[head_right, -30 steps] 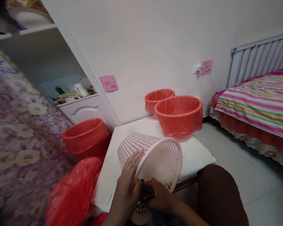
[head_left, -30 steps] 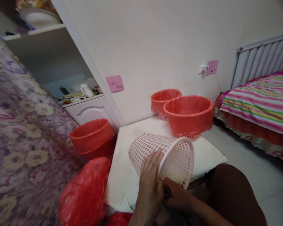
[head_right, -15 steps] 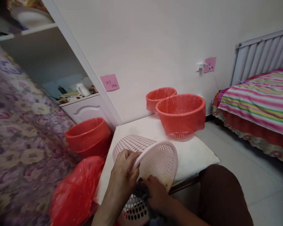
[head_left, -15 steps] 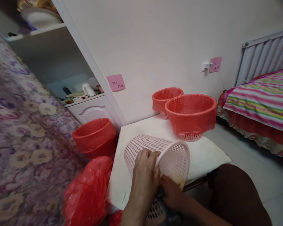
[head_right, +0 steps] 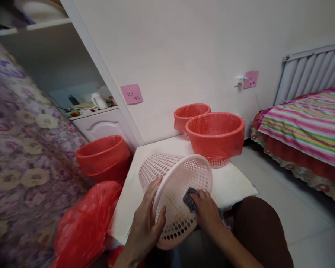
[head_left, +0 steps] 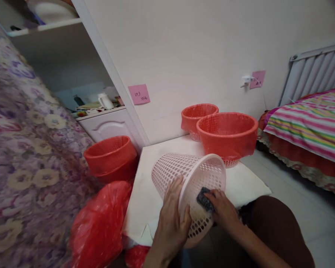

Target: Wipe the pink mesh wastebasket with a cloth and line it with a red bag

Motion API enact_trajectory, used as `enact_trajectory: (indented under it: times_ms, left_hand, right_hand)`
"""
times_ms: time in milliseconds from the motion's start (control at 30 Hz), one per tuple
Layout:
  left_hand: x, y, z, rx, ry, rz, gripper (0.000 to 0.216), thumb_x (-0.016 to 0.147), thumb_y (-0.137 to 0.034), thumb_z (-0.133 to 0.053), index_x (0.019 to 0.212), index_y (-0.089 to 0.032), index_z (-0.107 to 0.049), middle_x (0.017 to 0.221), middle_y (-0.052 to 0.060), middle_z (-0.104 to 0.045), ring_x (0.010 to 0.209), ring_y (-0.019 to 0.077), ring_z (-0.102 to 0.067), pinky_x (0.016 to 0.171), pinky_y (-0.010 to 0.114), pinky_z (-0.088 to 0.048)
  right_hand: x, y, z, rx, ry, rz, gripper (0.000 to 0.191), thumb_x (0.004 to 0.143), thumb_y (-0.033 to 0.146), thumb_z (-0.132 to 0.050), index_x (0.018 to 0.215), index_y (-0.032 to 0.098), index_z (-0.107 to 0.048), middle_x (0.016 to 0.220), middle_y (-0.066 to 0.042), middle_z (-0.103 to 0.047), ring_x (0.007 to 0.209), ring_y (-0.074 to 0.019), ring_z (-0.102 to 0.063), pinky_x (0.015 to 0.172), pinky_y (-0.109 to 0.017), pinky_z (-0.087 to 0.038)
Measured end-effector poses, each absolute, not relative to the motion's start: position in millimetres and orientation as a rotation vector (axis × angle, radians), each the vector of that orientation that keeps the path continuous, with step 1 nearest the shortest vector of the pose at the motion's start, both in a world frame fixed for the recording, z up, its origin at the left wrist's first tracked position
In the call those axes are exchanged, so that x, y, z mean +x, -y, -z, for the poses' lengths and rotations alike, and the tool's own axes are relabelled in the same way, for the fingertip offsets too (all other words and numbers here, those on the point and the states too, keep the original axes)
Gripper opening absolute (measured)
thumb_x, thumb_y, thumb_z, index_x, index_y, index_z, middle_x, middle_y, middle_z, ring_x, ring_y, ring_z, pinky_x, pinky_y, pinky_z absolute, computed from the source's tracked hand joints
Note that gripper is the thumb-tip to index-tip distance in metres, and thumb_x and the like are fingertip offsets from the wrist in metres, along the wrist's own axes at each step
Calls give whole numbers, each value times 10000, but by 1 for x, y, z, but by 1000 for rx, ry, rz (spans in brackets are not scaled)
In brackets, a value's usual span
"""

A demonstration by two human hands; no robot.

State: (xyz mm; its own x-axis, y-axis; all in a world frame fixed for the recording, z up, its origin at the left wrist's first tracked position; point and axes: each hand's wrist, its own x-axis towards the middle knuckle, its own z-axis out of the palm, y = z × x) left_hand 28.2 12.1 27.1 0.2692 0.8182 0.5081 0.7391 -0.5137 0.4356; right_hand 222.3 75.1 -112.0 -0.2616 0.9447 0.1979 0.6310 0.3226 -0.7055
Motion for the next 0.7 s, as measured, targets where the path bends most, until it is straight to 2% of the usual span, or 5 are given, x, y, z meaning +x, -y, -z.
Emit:
enact_trajectory:
  times_ms: [133, 200, 300, 500, 700]
  left_hand:
    - [25, -3, 6, 2268, -1577, -1347, 629, 897, -68, -405, 1467, -302, -273, 1540, 62, -370, 1456, 212, -279, 1197, 511, -253]
    - [22, 0, 10, 2299, -1572, -1378, 664, 879, -28, -374, 1474, -304, -268, 1542, 45, -374, 1461, 190, -270, 1214, 491, -213]
    - [14, 5, 1, 2449, -1553, -1293, 690, 861, 2, -360, 1488, -267, -257, 1532, 51, -398, 1456, 166, -279, 1235, 487, -108]
    - [8, 15, -21, 2454, -1619, -1150, 773, 787, 51, -335, 1483, -275, -255, 1518, 83, -420, 1447, 208, -308, 1187, 625, -161]
    - [18, 4, -28, 2374, -1611, -1068, 912, 674, 85, -341, 1470, -351, -251, 1524, 27, -422, 1445, 202, -314, 1182, 622, -200]
  right_hand:
    - [185, -51, 111, -1158, 2031, -995, 442, 640, 109, -565, 1053, 214, -685, 954, -44, -686, 912, -251, -620, 822, -362, -508]
    - [168, -36, 105, -1044, 1943, -1186, 468, 633, 153, -596, 1093, 216, -657, 986, -23, -700, 926, -241, -637, 832, -344, -513]
    - [153, -22, 99, -928, 1842, -1298, 578, 606, 135, -584, 1181, 173, -623, 1136, -85, -664, 1076, -264, -594, 965, -377, -449]
    - [167, -49, 104, -1190, 2279, -753, 536, 681, 81, -520, 1179, 222, -659, 1116, -117, -625, 1027, -294, -542, 883, -421, -462]
    - [184, -105, 85, -1354, 2065, -623, 706, 754, -35, -395, 1441, 124, -387, 1468, -214, -347, 1333, -354, -270, 1092, -564, -238]
